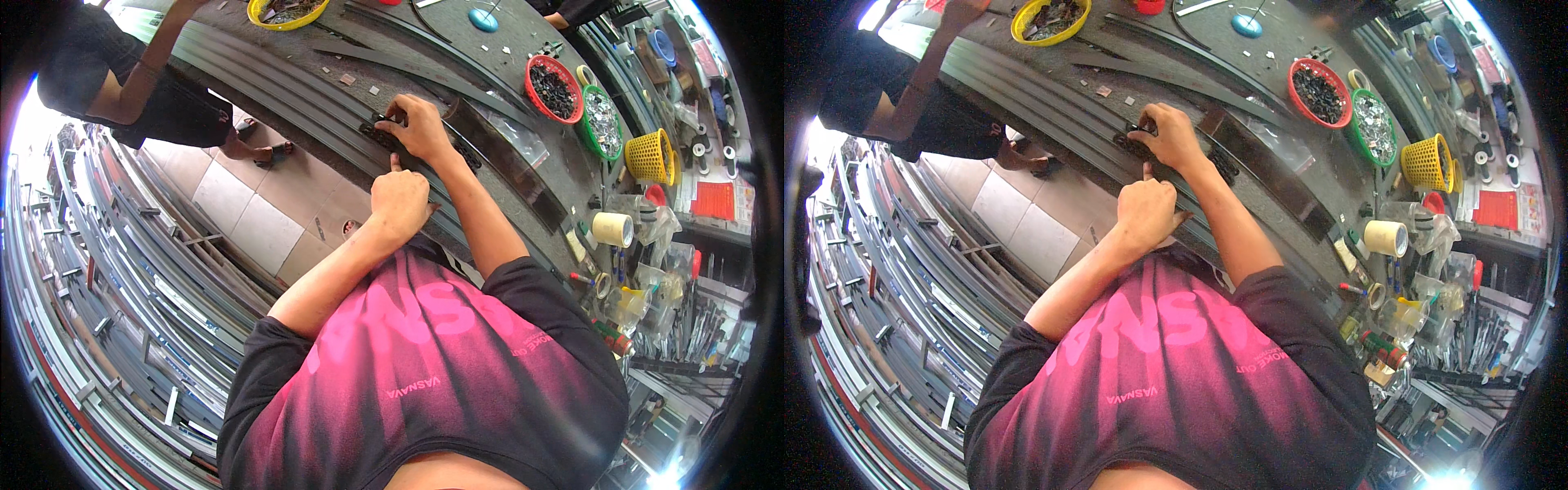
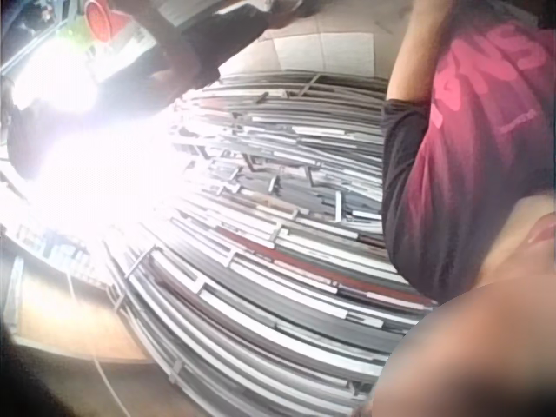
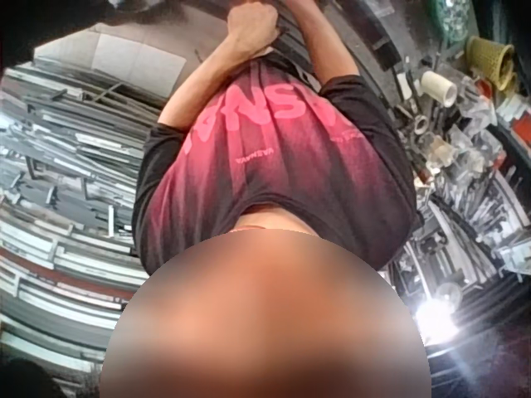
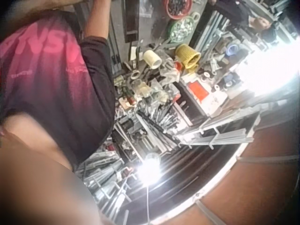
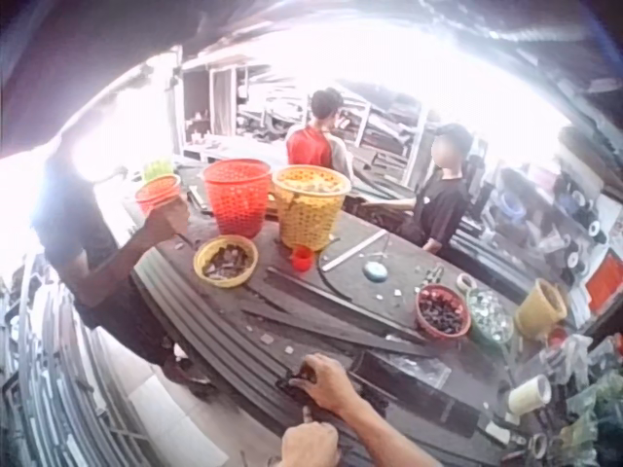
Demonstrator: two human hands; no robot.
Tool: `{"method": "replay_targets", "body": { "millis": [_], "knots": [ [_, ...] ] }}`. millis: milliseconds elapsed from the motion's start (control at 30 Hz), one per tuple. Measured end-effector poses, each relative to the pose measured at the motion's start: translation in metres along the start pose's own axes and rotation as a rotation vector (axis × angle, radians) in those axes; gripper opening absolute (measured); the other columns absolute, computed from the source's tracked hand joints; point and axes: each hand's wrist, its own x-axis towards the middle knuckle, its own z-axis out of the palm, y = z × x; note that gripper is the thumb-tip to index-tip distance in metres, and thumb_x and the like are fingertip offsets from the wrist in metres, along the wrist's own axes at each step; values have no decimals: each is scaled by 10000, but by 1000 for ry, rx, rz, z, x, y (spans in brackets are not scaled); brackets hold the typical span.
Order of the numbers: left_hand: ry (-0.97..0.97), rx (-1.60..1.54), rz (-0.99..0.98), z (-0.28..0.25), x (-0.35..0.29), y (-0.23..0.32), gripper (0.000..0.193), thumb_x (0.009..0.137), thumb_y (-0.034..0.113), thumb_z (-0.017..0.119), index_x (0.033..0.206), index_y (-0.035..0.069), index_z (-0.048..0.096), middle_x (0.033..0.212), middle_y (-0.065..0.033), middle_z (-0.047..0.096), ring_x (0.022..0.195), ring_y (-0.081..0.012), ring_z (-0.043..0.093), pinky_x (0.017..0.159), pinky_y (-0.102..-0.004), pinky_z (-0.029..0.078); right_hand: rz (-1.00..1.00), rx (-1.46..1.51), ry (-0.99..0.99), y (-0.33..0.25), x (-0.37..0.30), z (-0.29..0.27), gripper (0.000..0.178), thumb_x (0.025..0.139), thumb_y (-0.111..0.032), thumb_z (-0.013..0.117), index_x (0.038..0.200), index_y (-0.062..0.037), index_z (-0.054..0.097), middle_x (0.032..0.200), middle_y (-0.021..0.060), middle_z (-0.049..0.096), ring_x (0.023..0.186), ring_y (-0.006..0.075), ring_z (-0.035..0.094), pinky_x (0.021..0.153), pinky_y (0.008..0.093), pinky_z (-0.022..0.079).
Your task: The person uses a cordless drill to fasten black plastic connectors onto a long metal frame. They repeatedly pick up connectors, align them on the frame, and drive screws to secure them. Another person is visible working nearby on a similar frame.
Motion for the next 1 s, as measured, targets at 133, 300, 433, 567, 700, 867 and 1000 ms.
{"method": "replay_targets", "body": {
  "millis": [133, 300, 433, 567, 700, 867, 1000],
  "knots": [
    [60, -46, 55, 2, -2, -5, 630, 864, 612, 939, 1009, 4, 857, 1106, -331, 844, 848, -361, 861, 752, -454, 685, -11, 43, 69, 6, -6, 5, 345, 916, -302, 971, 1050, -34, 798, 996, 164, 768, 904, 342, 744, 817, 467, 582],
    [28, -47, 44, 5, -2, -5, 621, 866, 605, 941, 1007, 7, 855, 1151, -355, 835, 855, -362, 864, 755, -453, 689, -1, 12, 152, 5, -17, 5, 230, 952, -211, 910, 1052, -30, 811, 932, 134, 746, 787, 266, 707, 752, 417, 570],
    [18, -62, 58, 6, 1, -4, 607, 843, 585, 964, 1010, 11, 857, 1119, -322, 847, 850, -350, 866, 754, -445, 689, 86, 101, 132, 0, -26, 8, 203, 924, -191, 903, 1043, -53, 814, 954, 164, 761, 858, 345, 748, 806, 467, 587],
    [34, 8, 60, 5, 0, -1, 584, 823, 552, 988, 1015, 18, 854, 1039, -248, 863, 841, -335, 865, 750, -442, 687, 94, 119, 149, -3, -26, 13, 193, 916, -188, 905, 1026, -58, 816, 935, 155, 753, 846, 338, 747, 791, 467, 584],
    [8, -35, 51, -1, -1, -1, 575, 822, 531, 994, 1031, 16, 850, 1029, -237, 866, 847, -331, 867, 754, -441, 688, 74, 113, 183, -1, -26, 16, 198, 922, -211, 901, 1016, -58, 818, 920, 152, 743, 841, 353, 744, 774, 478, 577],
    [-24, -5, 50, -6, -3, -1, 519, 827, 472, 1000, 1073, 31, 879, 1031, -169, 879, 928, -278, 877, 782, -413, 702, 24, 128, 225, 2, -28, 19, 201, 934, -216, 900, 1015, -52, 816, 907, 145, 729, 818, 334, 723, 753, 465, 563],
    [-43, 16, 33, -6, -4, 2, 532, 828, 466, 998, 1092, 21, 873, 1068, -196, 876, 943, -283, 877, 790, -413, 701, 1, 117, 244, 2, -29, 20, 199, 941, -185, 906, 1020, -30, 809, 875, 126, 696, 767, 278, 682, 714, 424, 542]
  ]
}}
